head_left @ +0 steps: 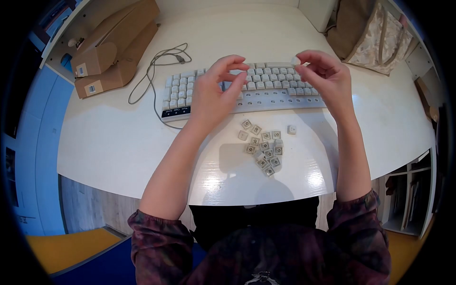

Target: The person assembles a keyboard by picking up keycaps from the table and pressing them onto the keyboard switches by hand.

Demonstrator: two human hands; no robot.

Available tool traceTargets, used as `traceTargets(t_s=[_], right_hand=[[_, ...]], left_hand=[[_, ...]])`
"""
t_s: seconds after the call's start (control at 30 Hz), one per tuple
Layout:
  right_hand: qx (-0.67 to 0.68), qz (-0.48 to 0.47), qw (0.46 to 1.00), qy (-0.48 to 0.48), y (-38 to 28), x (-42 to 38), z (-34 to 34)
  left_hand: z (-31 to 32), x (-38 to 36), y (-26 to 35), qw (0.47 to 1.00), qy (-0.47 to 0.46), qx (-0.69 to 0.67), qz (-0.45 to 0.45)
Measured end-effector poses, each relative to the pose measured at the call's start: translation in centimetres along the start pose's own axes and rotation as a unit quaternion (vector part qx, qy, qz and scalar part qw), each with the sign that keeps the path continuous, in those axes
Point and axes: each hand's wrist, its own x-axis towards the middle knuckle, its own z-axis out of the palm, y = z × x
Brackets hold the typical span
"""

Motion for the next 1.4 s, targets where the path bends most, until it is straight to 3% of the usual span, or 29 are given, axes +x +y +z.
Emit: traceTargets(t_s=[0.13, 0.23, 0.53, 0.83, 1.03, 1.4], right_hand=[[-0.121, 0.048, 0.987, -0.093, 1.0, -0.1, -0.3], [-0.213, -0.006, 0.967, -0.14, 1.7, 0.2, -0.1], [-0.346, -0.03, 0.918, -0.192, 0.9, 0.4, -0.1], [-0.35, -0.066, 0.918, -0.172, 1.8, -0.5, -0.2], [-0.386, -0.17, 0.895, -0.147, 2.5, -0.8, -0.1], [-0.365, -0.192, 0.901, -0.134, 3.5, -0.9, -0.4]], left_hand=[[-0.7, 0.0, -2.0, 0.974, -0.007, 0.219, 0.06], [-0.6, 0.1, -2.5, 0.969, 0.003, 0.227, 0.094], [-0.4, -0.2, -1.9, 0.973, -0.003, 0.21, 0.093], [0.0, -0.3, -1.5, 0.966, -0.01, 0.233, 0.114], [0.0, -0.3, -0.8, 0.969, -0.025, 0.229, 0.085], [0.1, -0.2, -1.4, 0.967, -0.013, 0.225, 0.117]])
